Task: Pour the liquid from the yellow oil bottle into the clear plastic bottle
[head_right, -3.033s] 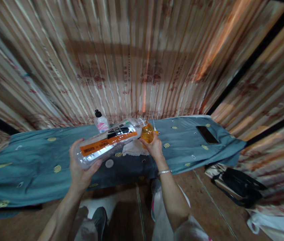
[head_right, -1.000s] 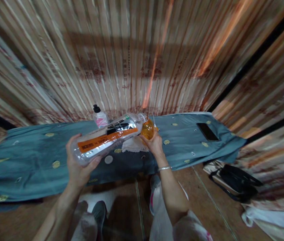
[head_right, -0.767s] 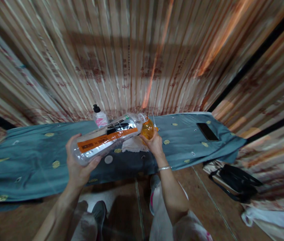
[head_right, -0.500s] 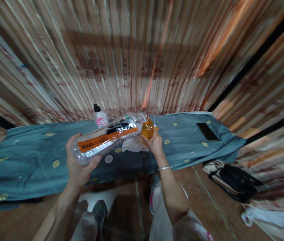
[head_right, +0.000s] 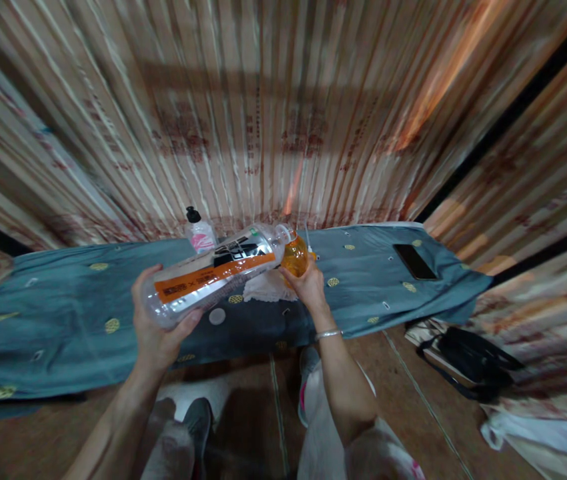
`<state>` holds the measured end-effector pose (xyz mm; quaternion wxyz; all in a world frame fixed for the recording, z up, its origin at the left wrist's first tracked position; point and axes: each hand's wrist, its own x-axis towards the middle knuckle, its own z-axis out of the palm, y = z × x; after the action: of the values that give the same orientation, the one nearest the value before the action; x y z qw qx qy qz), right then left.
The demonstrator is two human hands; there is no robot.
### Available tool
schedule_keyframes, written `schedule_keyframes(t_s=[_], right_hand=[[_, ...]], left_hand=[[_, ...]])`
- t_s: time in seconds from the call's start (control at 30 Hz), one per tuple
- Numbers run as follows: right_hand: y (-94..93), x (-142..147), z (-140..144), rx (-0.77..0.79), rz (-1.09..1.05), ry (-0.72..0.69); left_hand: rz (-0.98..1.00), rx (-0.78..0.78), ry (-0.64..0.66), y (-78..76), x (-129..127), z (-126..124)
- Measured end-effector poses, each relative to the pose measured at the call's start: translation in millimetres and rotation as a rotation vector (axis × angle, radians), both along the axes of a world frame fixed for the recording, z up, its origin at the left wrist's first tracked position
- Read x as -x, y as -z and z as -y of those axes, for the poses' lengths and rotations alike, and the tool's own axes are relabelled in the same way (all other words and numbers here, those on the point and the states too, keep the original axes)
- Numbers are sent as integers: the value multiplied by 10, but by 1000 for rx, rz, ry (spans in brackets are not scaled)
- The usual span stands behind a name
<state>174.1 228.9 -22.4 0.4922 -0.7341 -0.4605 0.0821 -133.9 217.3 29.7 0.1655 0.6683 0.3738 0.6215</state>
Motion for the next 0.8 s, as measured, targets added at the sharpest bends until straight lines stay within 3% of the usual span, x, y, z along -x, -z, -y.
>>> schedule_keyframes(t_s=[0.8], right_hand=[[-4, -17, 0, 26, 30, 0]], left_hand=[[20, 11, 7, -47, -17, 23]])
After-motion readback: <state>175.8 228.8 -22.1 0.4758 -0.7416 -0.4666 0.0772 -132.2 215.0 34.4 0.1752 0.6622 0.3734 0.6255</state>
